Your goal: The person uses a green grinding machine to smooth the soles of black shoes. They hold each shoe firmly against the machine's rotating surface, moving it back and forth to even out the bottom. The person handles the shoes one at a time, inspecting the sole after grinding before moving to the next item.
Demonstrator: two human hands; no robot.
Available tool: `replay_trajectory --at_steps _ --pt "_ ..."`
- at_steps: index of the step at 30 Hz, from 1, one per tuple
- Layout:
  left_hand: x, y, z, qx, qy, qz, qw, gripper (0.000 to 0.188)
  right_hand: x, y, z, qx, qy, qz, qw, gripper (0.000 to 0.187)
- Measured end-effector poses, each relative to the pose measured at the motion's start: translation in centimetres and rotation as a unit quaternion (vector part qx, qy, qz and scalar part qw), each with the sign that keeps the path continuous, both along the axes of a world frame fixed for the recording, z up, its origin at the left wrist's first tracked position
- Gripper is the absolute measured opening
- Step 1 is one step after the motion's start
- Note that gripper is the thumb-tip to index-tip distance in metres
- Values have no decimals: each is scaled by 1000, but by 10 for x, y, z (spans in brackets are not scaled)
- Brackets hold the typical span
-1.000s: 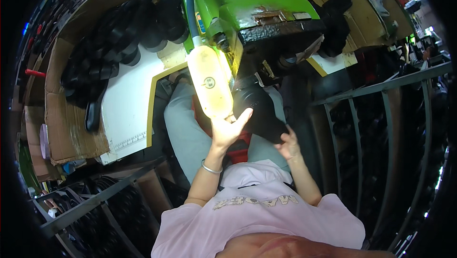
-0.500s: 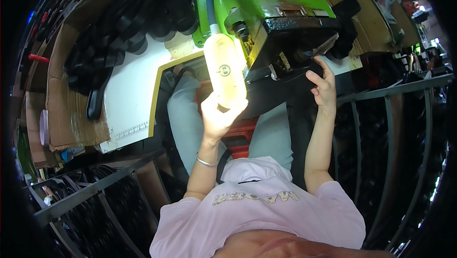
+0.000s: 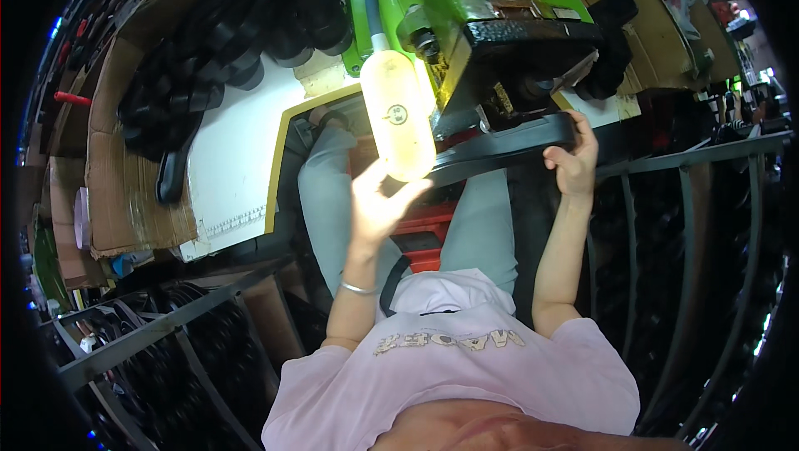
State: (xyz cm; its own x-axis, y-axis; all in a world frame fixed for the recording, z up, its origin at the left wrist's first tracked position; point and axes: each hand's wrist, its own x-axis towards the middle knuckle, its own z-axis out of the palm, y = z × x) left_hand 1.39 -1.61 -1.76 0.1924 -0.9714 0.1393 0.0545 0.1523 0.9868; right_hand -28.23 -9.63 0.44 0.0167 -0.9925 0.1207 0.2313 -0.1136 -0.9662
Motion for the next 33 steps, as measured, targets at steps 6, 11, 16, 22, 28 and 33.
replay_trajectory --at_steps 6,11,16,22,28,33 --pt "-59 -34 -9 -71 -94 107 987 22 -43 -19 21 -42 29 -67 996 58" --pt "-60 -28 -3 -53 -80 134 986 25 -28 -29 42 -21 89 -58 994 53" --pt "-29 -5 -4 21 97 92 991 31 9 -21 46 1 96 -21 995 54" --pt "2 -1 8 -2 -32 40 999 21 13 -8 31 -75 120 31 989 64" --pt "-28 -20 28 -69 -264 113 955 29 12 -19 36 -87 77 9 993 62" --pt "-19 -29 21 -131 -268 75 952 29 18 -21 48 -55 90 21 994 62"
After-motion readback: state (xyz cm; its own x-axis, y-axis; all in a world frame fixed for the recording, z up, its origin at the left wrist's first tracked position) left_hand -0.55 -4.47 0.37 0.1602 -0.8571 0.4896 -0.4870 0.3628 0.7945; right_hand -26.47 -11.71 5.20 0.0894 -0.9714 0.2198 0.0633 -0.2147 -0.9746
